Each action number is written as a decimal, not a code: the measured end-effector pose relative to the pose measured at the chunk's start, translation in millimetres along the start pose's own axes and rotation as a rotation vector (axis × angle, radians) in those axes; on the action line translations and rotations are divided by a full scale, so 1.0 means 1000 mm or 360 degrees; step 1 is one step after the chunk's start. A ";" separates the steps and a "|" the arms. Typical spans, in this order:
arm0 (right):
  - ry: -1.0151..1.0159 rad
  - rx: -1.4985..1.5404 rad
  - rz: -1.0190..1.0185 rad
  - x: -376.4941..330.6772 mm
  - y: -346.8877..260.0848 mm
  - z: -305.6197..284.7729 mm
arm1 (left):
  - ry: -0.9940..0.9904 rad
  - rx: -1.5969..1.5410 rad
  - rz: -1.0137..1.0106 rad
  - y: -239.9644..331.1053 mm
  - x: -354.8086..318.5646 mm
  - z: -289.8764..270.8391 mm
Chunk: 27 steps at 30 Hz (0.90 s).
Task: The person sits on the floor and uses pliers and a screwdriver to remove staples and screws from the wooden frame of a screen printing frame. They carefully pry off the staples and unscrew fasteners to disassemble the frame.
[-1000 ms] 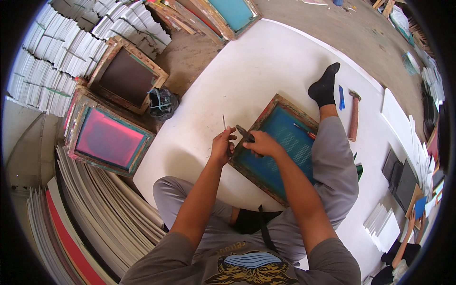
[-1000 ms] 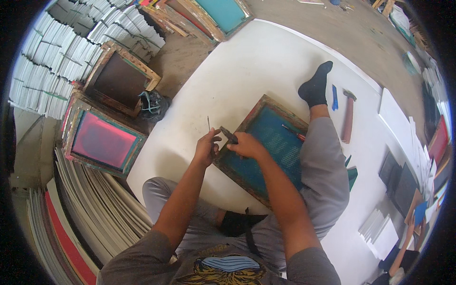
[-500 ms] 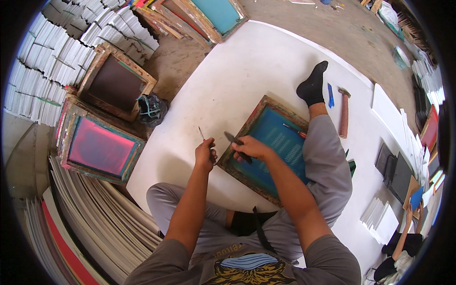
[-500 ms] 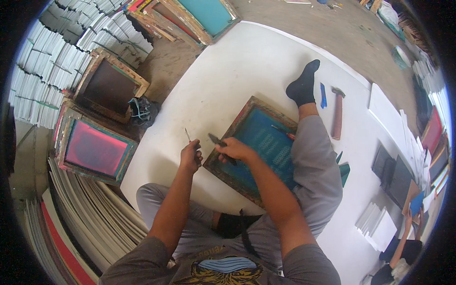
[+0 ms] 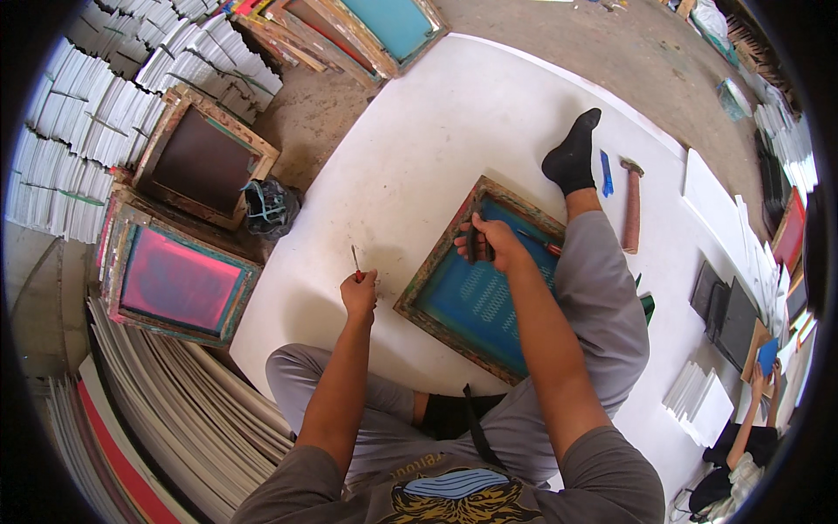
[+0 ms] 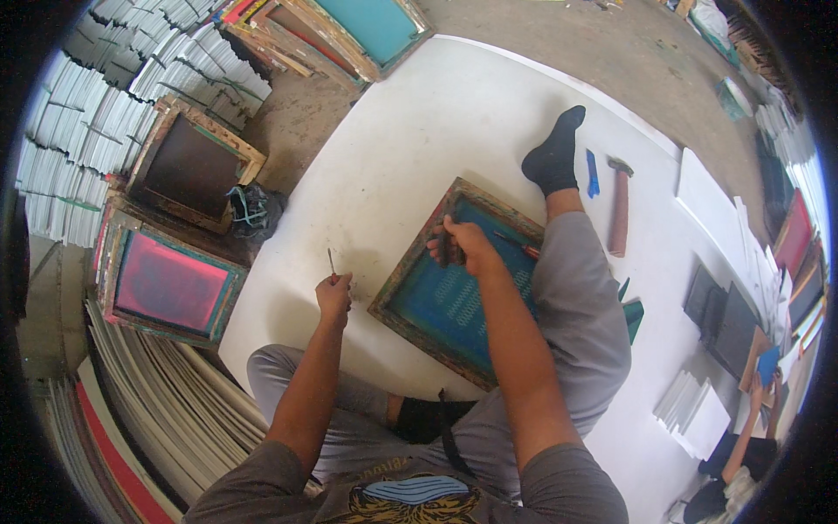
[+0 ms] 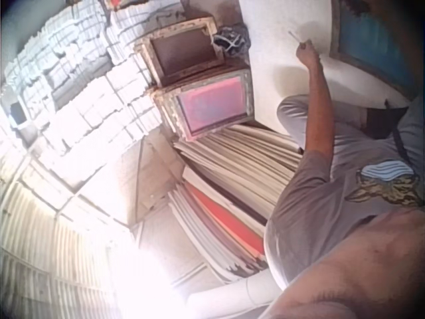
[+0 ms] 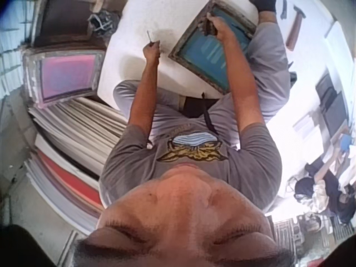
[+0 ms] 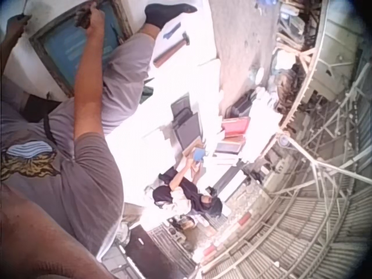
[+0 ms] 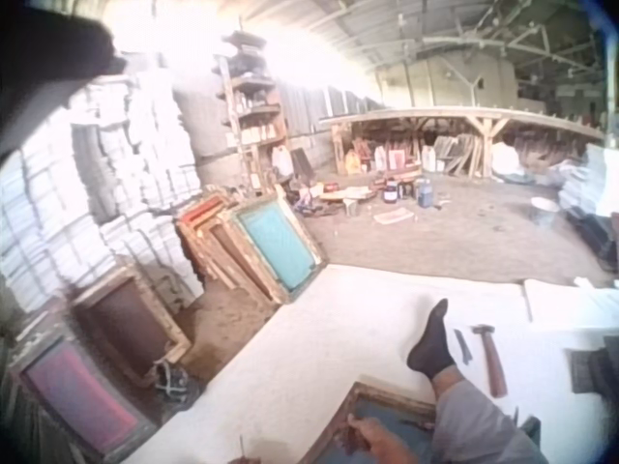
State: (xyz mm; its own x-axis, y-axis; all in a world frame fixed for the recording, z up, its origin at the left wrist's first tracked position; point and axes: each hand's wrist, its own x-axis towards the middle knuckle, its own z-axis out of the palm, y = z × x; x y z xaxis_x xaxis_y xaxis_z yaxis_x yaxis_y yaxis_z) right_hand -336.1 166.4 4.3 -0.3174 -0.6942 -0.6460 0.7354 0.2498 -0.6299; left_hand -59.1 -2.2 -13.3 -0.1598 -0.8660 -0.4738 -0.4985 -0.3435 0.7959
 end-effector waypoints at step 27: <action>-0.0019 -0.0041 0.0019 0.018 0.002 -0.022 | -0.0066 -0.0148 -0.0070 -0.001 -0.007 0.001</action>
State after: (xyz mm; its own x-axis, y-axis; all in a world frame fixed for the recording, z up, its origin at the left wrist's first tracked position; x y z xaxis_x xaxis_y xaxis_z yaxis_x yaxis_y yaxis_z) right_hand -353.7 169.7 -18.1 -0.3011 -0.6991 -0.6486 0.7235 0.2755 -0.6329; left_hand -58.5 4.2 -11.2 -0.1758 -0.8341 -0.5228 -0.4248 -0.4148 0.8047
